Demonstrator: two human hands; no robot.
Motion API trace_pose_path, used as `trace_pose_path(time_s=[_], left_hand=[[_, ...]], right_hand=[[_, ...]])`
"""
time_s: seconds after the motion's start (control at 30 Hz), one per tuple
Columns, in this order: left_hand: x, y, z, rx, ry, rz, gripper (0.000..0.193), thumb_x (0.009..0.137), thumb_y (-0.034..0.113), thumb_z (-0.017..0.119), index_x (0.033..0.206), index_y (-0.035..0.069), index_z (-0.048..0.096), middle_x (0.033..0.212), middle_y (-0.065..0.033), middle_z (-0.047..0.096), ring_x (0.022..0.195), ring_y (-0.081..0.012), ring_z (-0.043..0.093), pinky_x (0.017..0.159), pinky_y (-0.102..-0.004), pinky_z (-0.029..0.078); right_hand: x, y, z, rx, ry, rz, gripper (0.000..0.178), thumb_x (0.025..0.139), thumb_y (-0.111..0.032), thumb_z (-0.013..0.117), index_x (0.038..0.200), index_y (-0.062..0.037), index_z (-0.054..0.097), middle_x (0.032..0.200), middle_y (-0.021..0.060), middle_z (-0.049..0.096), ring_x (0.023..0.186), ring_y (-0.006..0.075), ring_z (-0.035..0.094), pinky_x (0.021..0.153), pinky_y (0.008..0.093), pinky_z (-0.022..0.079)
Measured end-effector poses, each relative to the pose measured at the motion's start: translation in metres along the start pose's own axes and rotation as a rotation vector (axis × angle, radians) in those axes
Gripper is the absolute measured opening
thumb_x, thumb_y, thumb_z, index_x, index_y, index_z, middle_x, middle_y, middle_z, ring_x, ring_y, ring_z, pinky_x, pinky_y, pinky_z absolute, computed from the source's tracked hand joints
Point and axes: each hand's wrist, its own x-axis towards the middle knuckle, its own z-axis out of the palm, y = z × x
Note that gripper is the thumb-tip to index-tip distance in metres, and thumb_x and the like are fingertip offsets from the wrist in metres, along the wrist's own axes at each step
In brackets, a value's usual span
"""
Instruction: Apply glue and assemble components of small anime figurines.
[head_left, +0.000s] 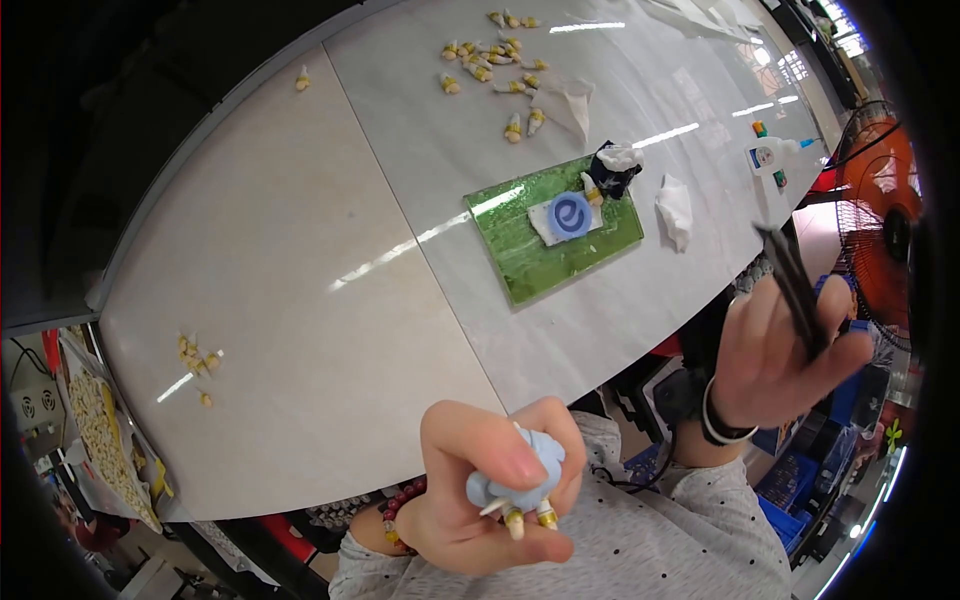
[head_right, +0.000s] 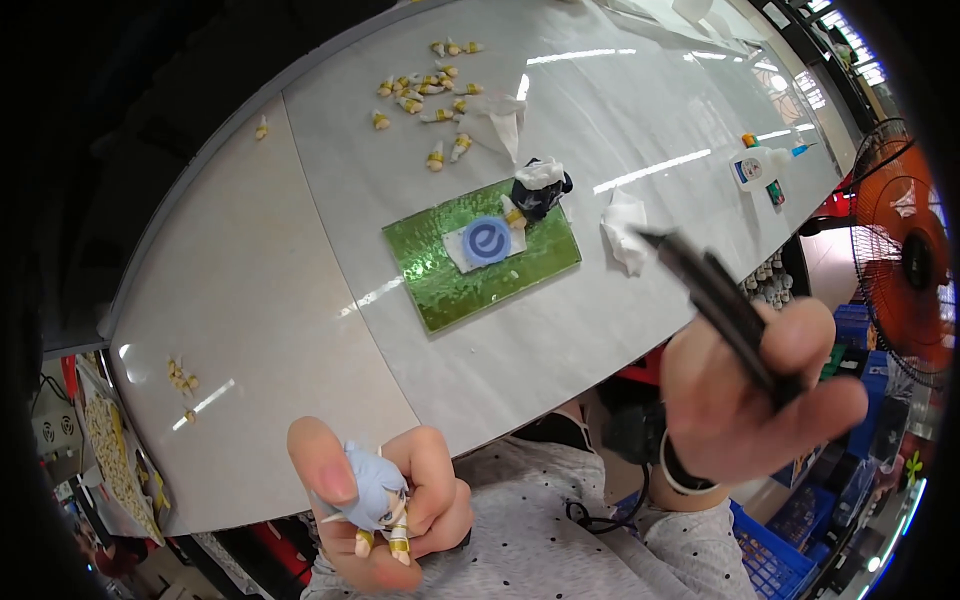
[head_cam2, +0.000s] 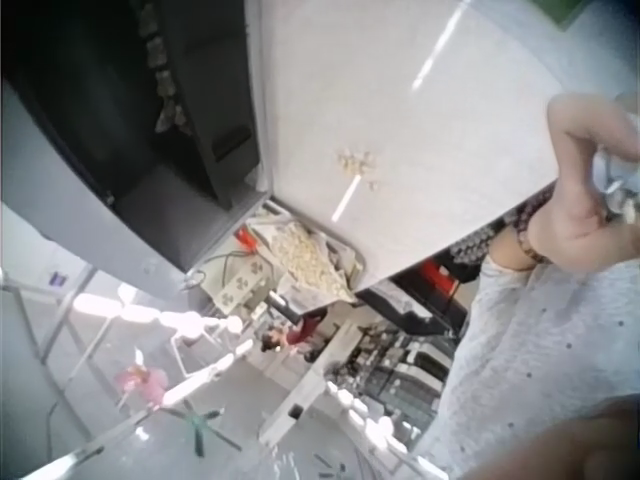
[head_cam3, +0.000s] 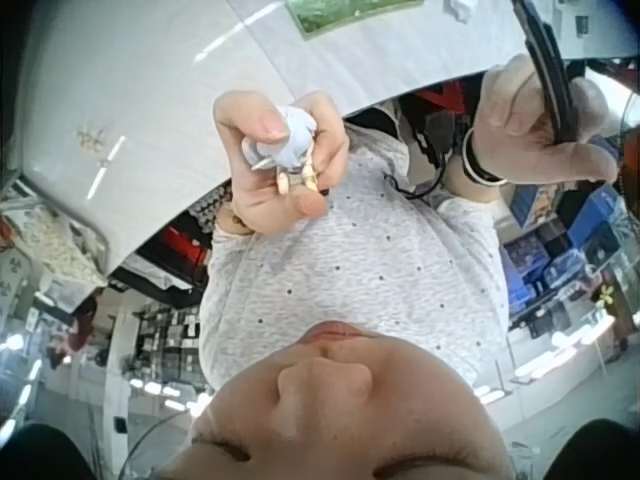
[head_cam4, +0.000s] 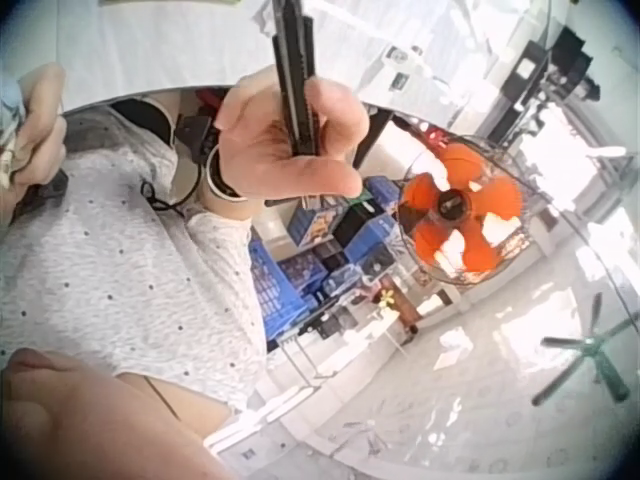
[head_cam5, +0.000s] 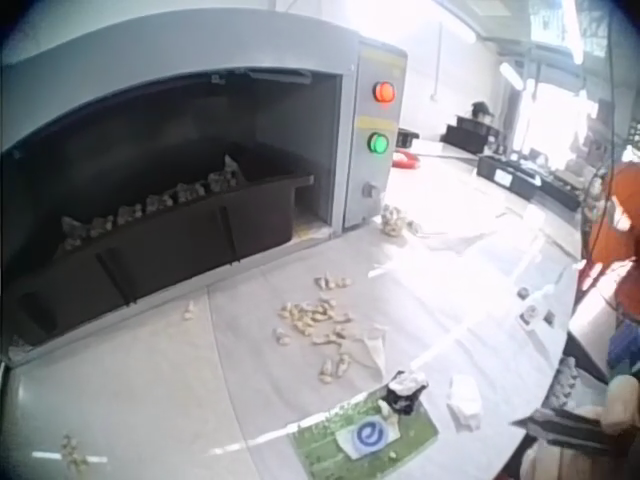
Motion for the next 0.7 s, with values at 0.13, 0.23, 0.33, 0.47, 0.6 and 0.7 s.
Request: trace_pose_path(time_s=[0.13, 0.23, 0.33, 0.47, 0.6, 0.7], left_hand=[[-0.003, -0.002, 0.0, 0.122, -0.001, 0.036, 0.051, 0.074, 0.001, 0.065, 0.107, 0.012, 0.027, 0.089, -0.0171, 0.043, 0.064, -0.0103, 0.045, 0.056, -0.0215, 0.039], [-0.004, -0.002, 0.003, 0.141, 0.028, 0.028, 0.051, 0.074, 0.002, 0.065, 0.107, 0.01, 0.027, 0.09, -0.0169, 0.044, 0.065, -0.0096, 0.044, 0.057, -0.0209, 0.038], [-0.002, -0.006, 0.001, 0.165, 0.013, 0.022, 0.051, 0.075, 0.003, 0.065, 0.108, 0.008, 0.027, 0.091, -0.0156, 0.043, 0.064, -0.0091, 0.044, 0.057, -0.0211, 0.037], [-0.001, -0.005, 0.002, 0.169, -0.034, -0.039, 0.052, 0.075, 0.003, 0.066, 0.109, 0.006, 0.028, 0.093, -0.012, 0.042, 0.069, -0.0099, 0.042, 0.061, -0.0229, 0.035], [-0.001, -0.003, -0.001, 0.223, -0.05, -0.055, 0.052, 0.074, 0.001, 0.065, 0.11, 0.006, 0.028, 0.094, -0.0096, 0.041, 0.074, -0.0109, 0.04, 0.065, -0.0241, 0.033], [0.0, -0.002, -0.001, 0.194, -0.074, -0.092, 0.052, 0.074, 0.0, 0.065, 0.111, 0.005, 0.028, 0.094, -0.0084, 0.04, 0.077, -0.0113, 0.039, 0.068, -0.0249, 0.032]], right_hand=[[-0.011, 0.013, 0.018, 0.058, -0.139, -0.003, 0.053, 0.081, -0.044, 0.054, 0.114, -0.0036, 0.043, 0.075, 0.0106, 0.053, 0.048, 0.0135, 0.048, 0.038, 0.0217, 0.043], [-0.008, 0.008, 0.019, 0.061, -0.179, 0.017, 0.025, 0.079, -0.029, 0.062, 0.074, -0.0063, 0.052, 0.066, 0.0053, 0.049, 0.047, 0.0108, 0.042, 0.039, 0.0209, 0.035], [-0.009, 0.008, 0.038, -0.006, -0.095, 0.078, 0.028, 0.08, -0.024, 0.06, 0.064, -0.0047, 0.047, 0.047, 0.0033, 0.045, 0.035, 0.0094, 0.039, 0.03, 0.0192, 0.03], [-0.009, 0.011, 0.032, 0.213, -0.27, 0.258, 0.011, 0.071, -0.003, 0.061, 0.074, 0.0064, 0.057, 0.057, 0.0142, 0.057, 0.038, 0.0193, 0.048, 0.037, 0.0276, 0.038], [-0.012, 0.016, 0.037, 0.252, -0.238, 0.407, 0.007, 0.069, 0.001, 0.06, 0.068, 0.006, 0.055, 0.058, 0.0163, 0.058, 0.04, 0.0199, 0.05, 0.038, 0.0277, 0.039], [-0.014, 0.017, 0.039, 0.257, -0.228, 0.48, 0.007, 0.068, 0.003, 0.06, 0.064, 0.0049, 0.054, 0.058, 0.0167, 0.058, 0.042, 0.02, 0.05, 0.04, 0.028, 0.04]])
